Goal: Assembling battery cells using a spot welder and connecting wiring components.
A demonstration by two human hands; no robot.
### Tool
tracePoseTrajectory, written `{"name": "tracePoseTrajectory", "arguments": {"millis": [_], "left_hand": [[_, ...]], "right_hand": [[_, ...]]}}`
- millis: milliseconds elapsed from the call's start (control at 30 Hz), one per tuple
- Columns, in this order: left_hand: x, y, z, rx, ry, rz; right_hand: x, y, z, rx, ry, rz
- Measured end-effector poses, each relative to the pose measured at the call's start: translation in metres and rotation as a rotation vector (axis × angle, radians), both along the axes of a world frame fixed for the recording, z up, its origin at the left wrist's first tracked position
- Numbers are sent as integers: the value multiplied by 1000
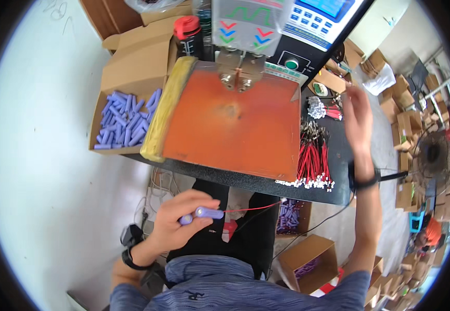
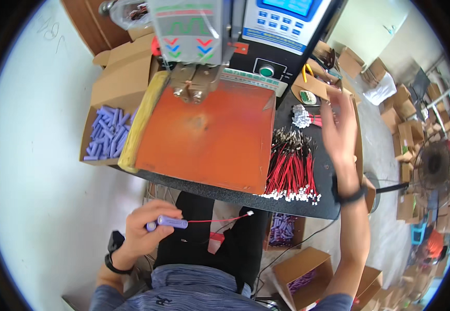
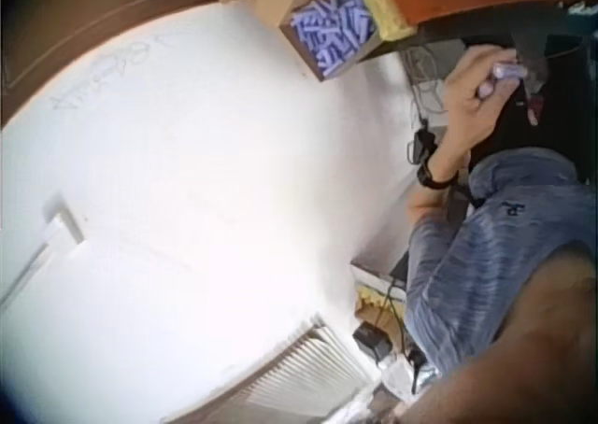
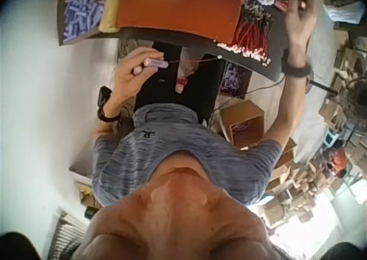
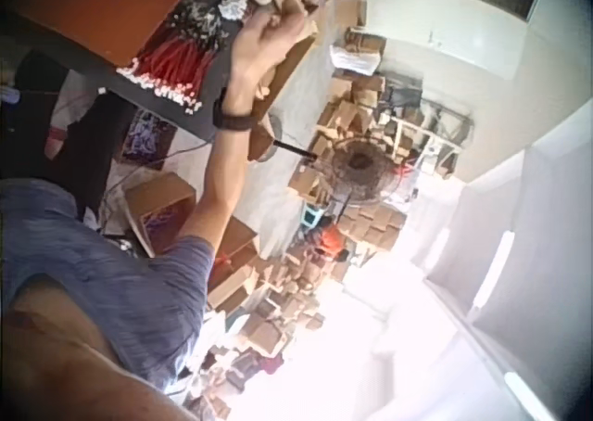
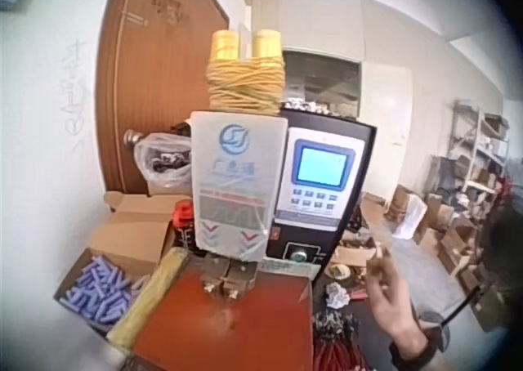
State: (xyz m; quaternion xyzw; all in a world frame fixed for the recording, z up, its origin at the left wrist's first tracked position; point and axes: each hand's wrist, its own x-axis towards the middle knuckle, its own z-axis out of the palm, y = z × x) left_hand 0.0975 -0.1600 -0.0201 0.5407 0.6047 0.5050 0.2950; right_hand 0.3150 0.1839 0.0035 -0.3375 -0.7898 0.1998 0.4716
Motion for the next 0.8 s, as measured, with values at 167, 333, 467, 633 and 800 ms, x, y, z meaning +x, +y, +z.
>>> {"name": "tracePoseTrajectory", "arguments": {"millis": [167,333,467,633,800], "left_hand": [[-6,17,7,95,-116,-134],[4,29,25,-51,-514,-90],[1,42,36,-112,-575,-55],[-10,55,48,-163,-610,-91],[-29,67,65,-271,-451,-120]], "right_hand": [[52,-149,11,-487,-250,223],[54,-212,0,-664,-498,638],[31,-235,11,-154,-280,510],[-14,-236,30,817,-397,210],[-35,-200,27,637,-286,479]]}}
